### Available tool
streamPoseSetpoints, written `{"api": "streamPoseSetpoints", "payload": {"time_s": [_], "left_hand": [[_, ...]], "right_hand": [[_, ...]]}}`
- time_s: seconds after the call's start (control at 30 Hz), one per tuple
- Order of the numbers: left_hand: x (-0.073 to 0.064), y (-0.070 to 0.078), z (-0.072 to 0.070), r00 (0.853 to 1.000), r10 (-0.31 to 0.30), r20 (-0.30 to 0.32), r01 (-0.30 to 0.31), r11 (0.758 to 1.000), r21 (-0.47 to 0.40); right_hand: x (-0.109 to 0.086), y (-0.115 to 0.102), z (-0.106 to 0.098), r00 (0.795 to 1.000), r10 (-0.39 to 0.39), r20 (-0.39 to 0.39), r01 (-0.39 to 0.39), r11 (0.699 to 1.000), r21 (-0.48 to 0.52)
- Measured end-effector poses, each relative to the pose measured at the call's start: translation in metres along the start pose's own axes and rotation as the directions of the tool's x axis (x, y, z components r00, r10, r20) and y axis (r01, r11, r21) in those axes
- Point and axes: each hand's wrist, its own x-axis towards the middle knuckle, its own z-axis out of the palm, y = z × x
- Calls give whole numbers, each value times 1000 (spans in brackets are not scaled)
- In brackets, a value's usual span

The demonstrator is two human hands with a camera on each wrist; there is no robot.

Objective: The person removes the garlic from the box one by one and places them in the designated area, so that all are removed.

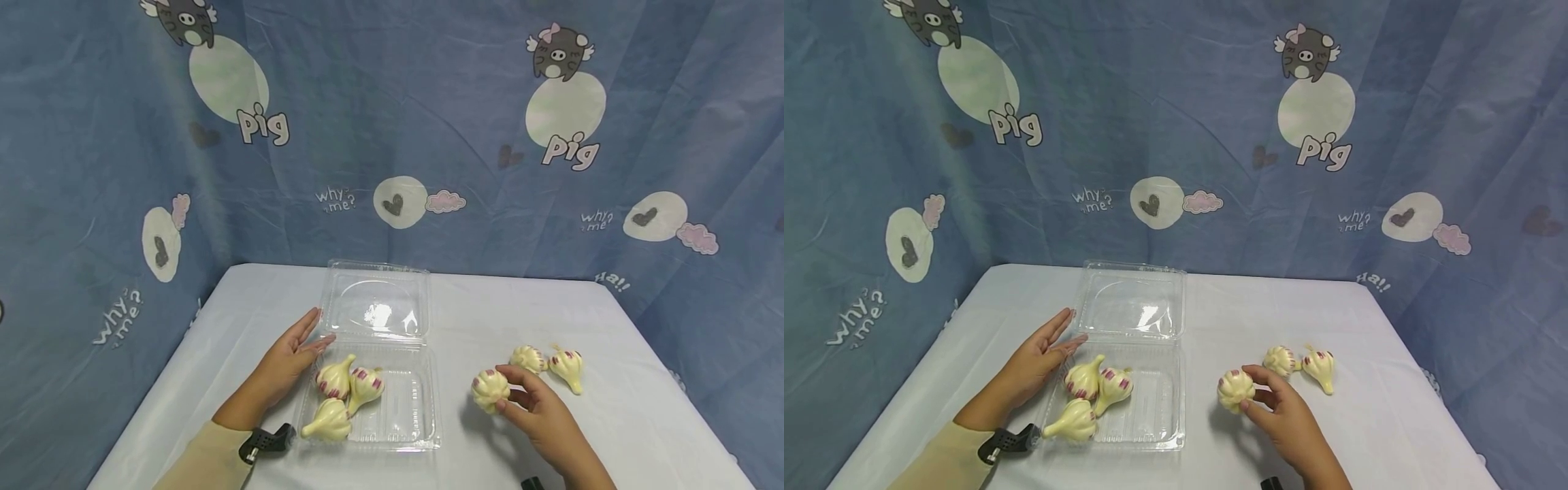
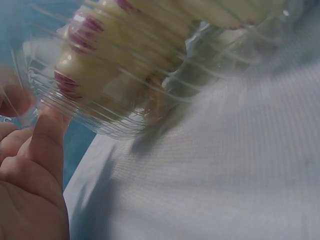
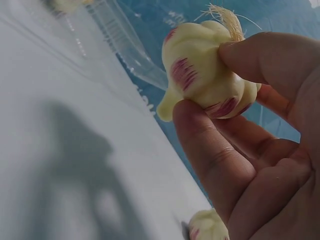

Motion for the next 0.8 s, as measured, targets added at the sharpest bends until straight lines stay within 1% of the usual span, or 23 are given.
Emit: {"api": "streamPoseSetpoints", "payload": {"time_s": [0.17, 0.4, 0.53, 0.8], "left_hand": [[1, -1, 0, 1000, -2, 2, 2, 1000, 1], [2, -1, 0, 1000, 4, 6, -4, 1000, -2], [2, -1, -1, 1000, 5, 8, -5, 1000, -7], [1, -1, -2, 1000, 1, 9, -1, 1000, 7]], "right_hand": [[-2, 3, -6, 999, -45, -28, 45, 999, -13], [-5, 6, -18, 994, -89, -55, 87, 996, -30], [-7, 6, -22, 990, -117, -73, 115, 993, -36], [-9, 6, -23, 977, -135, -165, 128, 990, -52]]}}
